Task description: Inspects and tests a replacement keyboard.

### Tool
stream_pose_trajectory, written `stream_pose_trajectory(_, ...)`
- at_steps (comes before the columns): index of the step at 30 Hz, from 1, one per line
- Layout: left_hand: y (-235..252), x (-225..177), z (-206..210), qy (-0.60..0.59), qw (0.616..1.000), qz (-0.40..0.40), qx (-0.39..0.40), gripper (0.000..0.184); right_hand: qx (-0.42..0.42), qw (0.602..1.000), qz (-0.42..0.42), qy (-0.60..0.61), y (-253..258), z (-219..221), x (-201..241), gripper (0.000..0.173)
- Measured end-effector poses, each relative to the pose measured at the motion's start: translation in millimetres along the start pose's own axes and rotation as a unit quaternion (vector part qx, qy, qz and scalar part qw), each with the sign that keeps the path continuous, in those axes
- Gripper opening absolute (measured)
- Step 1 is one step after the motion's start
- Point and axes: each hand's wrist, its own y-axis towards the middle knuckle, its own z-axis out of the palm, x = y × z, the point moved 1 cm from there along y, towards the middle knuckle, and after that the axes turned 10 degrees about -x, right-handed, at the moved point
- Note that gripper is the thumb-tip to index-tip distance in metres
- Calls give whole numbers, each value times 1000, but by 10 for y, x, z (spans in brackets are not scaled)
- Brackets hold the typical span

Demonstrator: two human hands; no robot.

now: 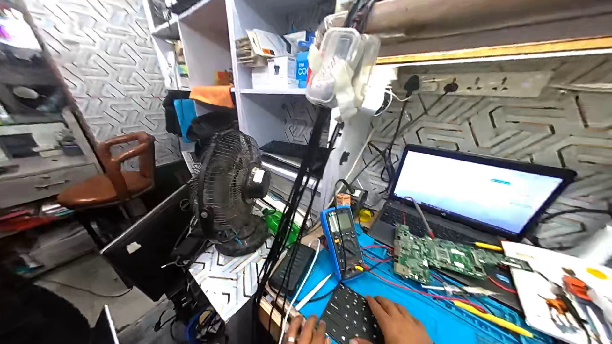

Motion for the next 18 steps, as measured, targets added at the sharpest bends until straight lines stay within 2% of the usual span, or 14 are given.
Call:
stream_pose_trajectory(3,168,-64,-106,26,999,-30,37,32,49,997,52,-12,67,-85,128,100)
stream_pose_trajectory(6,386,-140,-153,49,991,-66,105,32,100,989,108,-20,218,-149,170,109)
stream_pose_trajectory(8,515,-175,-155,52,984,-91,141,30,106,985,138,-4,320,-150,138,107)
stream_pose_trajectory(10,600,-175,-149,45,981,-111,154,26,96,983,153,40,407,-112,60,94)
stream_pose_trajectory(13,682,-155,-156,39,971,-144,188,27,57,982,162,85,545,19,-116,58)
stream_pose_trajectory(14,700,-149,-158,36,967,-152,200,30,62,980,168,88,586,26,-158,51)
stream_pose_trajectory(18,828,-119,-157,8,957,-159,241,32,109,975,171,90,677,-64,-202,44)
